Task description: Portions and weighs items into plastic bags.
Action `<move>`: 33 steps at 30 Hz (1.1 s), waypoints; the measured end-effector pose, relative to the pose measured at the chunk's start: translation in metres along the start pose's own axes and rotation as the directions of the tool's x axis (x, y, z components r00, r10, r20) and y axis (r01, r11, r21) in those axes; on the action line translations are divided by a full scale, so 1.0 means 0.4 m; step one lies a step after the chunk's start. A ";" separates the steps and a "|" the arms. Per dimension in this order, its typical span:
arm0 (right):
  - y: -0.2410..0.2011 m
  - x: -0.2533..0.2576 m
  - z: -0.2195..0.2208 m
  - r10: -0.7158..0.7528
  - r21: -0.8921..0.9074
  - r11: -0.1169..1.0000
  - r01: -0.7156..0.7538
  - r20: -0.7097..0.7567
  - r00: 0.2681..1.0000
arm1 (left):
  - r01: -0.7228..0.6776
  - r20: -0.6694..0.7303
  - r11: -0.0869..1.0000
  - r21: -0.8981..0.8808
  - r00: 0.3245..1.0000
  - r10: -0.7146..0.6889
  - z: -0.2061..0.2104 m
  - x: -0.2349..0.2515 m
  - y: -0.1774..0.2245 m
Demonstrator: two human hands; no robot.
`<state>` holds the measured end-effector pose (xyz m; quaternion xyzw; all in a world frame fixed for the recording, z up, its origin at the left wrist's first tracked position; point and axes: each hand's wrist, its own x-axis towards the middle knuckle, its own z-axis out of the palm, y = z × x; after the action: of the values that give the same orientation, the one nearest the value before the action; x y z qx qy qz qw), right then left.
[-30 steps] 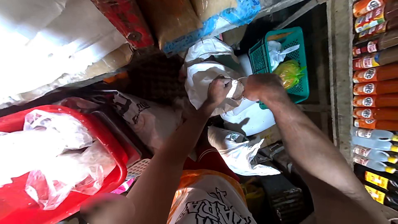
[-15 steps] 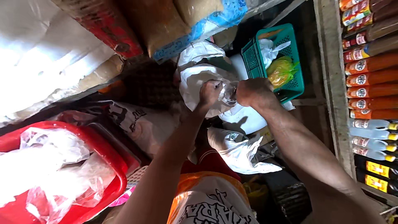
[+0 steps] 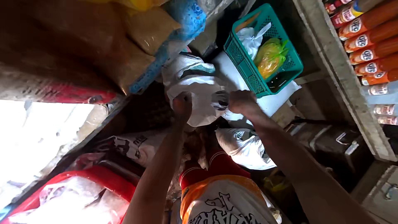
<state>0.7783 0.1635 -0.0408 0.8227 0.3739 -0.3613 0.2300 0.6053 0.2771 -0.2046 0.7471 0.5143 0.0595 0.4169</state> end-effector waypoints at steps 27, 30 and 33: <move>-0.055 0.432 0.336 -0.185 0.438 0.871 0.221 -0.124 0.975 | 0.006 -0.301 0.940 -0.341 0.947 -0.115 -0.185 -0.113 -0.044; 0.042 0.320 0.314 -0.255 0.497 0.807 0.319 -0.195 0.947 | 0.060 -0.253 0.943 -0.328 0.956 -0.149 -0.198 -0.109 -0.022; 0.088 0.310 0.359 -0.300 0.553 0.732 0.399 -0.265 0.917 | 0.089 -0.211 0.949 -0.302 0.965 -0.157 -0.193 -0.097 0.009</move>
<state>0.8020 0.1045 -0.2230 0.7931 0.4063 -0.4308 -0.1427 0.5498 0.2882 -0.1392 0.6321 0.5910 0.1949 0.4618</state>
